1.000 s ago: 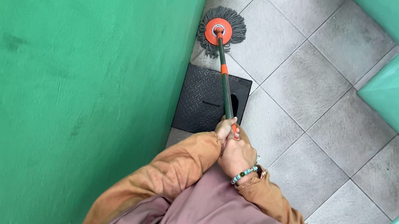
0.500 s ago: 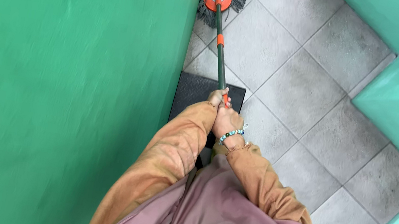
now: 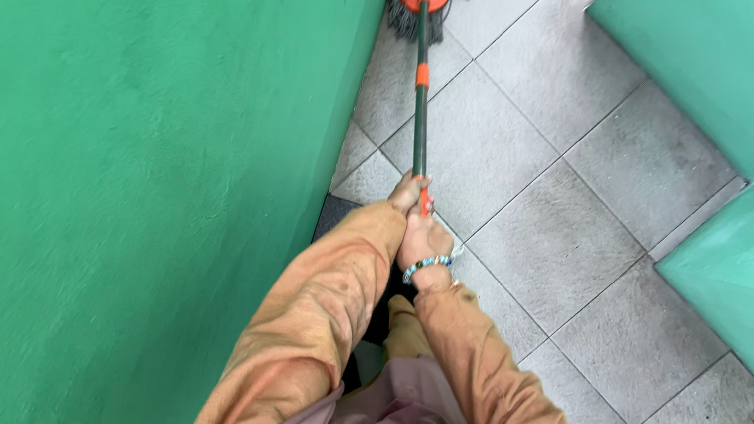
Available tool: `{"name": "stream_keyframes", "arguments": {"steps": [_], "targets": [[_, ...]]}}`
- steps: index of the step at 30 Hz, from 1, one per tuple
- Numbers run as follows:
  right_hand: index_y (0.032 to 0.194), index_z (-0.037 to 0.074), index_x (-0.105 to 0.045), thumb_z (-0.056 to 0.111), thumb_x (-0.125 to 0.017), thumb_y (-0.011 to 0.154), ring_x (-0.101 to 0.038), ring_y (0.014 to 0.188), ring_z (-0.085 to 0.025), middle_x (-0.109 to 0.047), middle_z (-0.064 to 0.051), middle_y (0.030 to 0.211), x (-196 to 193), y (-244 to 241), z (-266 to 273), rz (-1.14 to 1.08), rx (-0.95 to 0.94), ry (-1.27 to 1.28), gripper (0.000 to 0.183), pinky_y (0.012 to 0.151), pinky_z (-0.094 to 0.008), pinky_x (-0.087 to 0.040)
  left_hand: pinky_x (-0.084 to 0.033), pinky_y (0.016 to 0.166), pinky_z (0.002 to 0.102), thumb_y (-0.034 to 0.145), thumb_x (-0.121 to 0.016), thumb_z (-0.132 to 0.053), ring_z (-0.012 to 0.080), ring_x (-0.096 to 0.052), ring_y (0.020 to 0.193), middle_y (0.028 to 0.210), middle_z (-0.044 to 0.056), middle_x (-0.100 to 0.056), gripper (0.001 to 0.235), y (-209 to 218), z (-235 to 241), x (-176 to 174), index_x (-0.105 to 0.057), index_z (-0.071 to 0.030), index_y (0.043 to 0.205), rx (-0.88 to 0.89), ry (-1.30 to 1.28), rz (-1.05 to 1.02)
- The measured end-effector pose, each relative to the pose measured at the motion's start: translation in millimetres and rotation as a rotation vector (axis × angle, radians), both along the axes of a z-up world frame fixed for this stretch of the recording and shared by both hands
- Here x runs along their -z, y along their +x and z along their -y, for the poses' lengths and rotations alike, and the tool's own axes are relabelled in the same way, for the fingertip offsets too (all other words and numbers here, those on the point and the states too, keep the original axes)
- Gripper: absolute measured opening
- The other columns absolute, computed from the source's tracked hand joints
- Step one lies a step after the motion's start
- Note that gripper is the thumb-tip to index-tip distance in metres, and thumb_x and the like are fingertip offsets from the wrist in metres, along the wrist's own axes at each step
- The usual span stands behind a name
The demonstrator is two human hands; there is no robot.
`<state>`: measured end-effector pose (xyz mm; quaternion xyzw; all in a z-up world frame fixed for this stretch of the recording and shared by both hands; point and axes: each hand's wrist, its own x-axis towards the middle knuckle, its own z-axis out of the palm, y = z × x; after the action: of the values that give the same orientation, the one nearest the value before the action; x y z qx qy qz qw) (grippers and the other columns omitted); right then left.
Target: The person is mopping the tiled floor of a narrow hallway using a rotating microfiber mop.
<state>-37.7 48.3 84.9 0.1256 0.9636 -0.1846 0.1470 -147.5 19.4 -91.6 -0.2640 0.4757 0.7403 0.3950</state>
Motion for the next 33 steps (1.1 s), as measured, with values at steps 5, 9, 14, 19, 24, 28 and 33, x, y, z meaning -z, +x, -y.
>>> {"name": "stream_keyframes", "arguments": {"steps": [5, 9, 14, 19, 24, 28, 33], "targets": [[0.129, 0.005, -0.057, 0.024, -0.063, 0.090, -0.072, 0.088, -0.043, -0.073, -0.023, 0.094, -35.4, -1.2, -8.6, 0.124, 0.140, -0.230, 0.044, 0.076, -0.055, -0.058, -0.044, 0.040, 0.035, 0.100, -0.055, -0.019, 0.0155, -0.047, 0.049, 0.071, 0.007, -0.047, 0.023, 7.7, 10.1, -43.7, -0.045, -0.023, 0.120, 0.093, -0.079, -0.002], [0.148, 0.009, -0.040, 0.013, -0.069, 0.079, -0.070, 0.081, -0.046, -0.068, -0.025, 0.092, -36.8, 44.5, 1.9, 0.013, 0.164, -0.250, 0.075, 0.071, -0.056, -0.058, -0.048, 0.040, 0.035, 0.101, -0.056, -0.019, 0.0167, -0.051, 0.050, 0.073, 0.009, -0.047, 0.029, 40.7, 15.9, -59.6, -0.041, -0.021, 0.126, 0.094, 0.039, 0.014], [0.153, 0.007, -0.036, 0.015, -0.066, 0.084, -0.072, 0.081, -0.042, -0.071, -0.021, 0.090, -39.1, 123.8, 24.0, 0.064, 0.172, -0.314, 0.075, 0.070, -0.053, -0.060, -0.045, 0.037, 0.037, 0.090, -0.062, -0.003, 0.0180, -0.051, 0.048, 0.079, 0.009, -0.049, 0.052, 118.2, 37.9, -62.6, -0.036, -0.026, 0.130, 0.180, -0.156, -0.070], [0.147, 0.001, -0.035, 0.024, -0.072, 0.078, -0.071, 0.075, -0.044, -0.069, -0.022, 0.093, -75.2, 207.5, 72.0, -0.076, 0.044, -0.307, 0.082, 0.067, -0.053, -0.057, -0.044, 0.037, 0.037, 0.090, -0.060, 0.001, 0.0175, -0.050, 0.047, 0.079, 0.011, -0.047, 0.058, 199.8, 105.8, -85.4, -0.033, -0.021, 0.135, 0.272, -0.126, -0.076], [0.087, 0.002, -0.071, 0.040, -0.066, 0.088, -0.070, 0.067, -0.038, -0.070, -0.018, 0.072, -115.2, 282.6, 129.0, -0.072, -0.168, -0.149, 0.038, 0.064, -0.051, -0.055, -0.046, 0.043, 0.037, 0.087, -0.061, 0.002, 0.0162, -0.052, 0.052, 0.084, 0.010, -0.052, 0.061, 271.8, 167.1, -93.7, -0.033, -0.022, 0.136, 0.402, -0.116, -0.026], [0.076, 0.000, -0.069, 0.031, -0.066, 0.085, -0.070, 0.058, -0.035, -0.069, -0.018, 0.063, -117.1, 325.7, 159.3, -0.239, -0.251, -0.093, 0.032, 0.056, -0.049, -0.055, -0.049, 0.044, 0.036, 0.086, -0.064, 0.003, 0.0181, -0.054, 0.055, 0.085, 0.013, -0.052, 0.056, 313.0, 193.6, -81.7, -0.038, -0.011, 0.134, 0.460, -0.087, -0.138], [0.104, -0.013, -0.068, 0.011, -0.058, 0.082, -0.071, 0.055, -0.031, -0.070, -0.019, 0.064, -70.9, 353.7, 165.8, -0.377, -0.195, 0.082, 0.034, 0.051, -0.045, -0.055, -0.054, 0.057, 0.029, 0.093, -0.069, -0.005, 0.0170, -0.061, 0.067, 0.084, 0.010, -0.058, 0.030, 343.4, 192.0, -70.6, -0.045, -0.009, 0.112, 0.271, 0.339, 0.023]]}}
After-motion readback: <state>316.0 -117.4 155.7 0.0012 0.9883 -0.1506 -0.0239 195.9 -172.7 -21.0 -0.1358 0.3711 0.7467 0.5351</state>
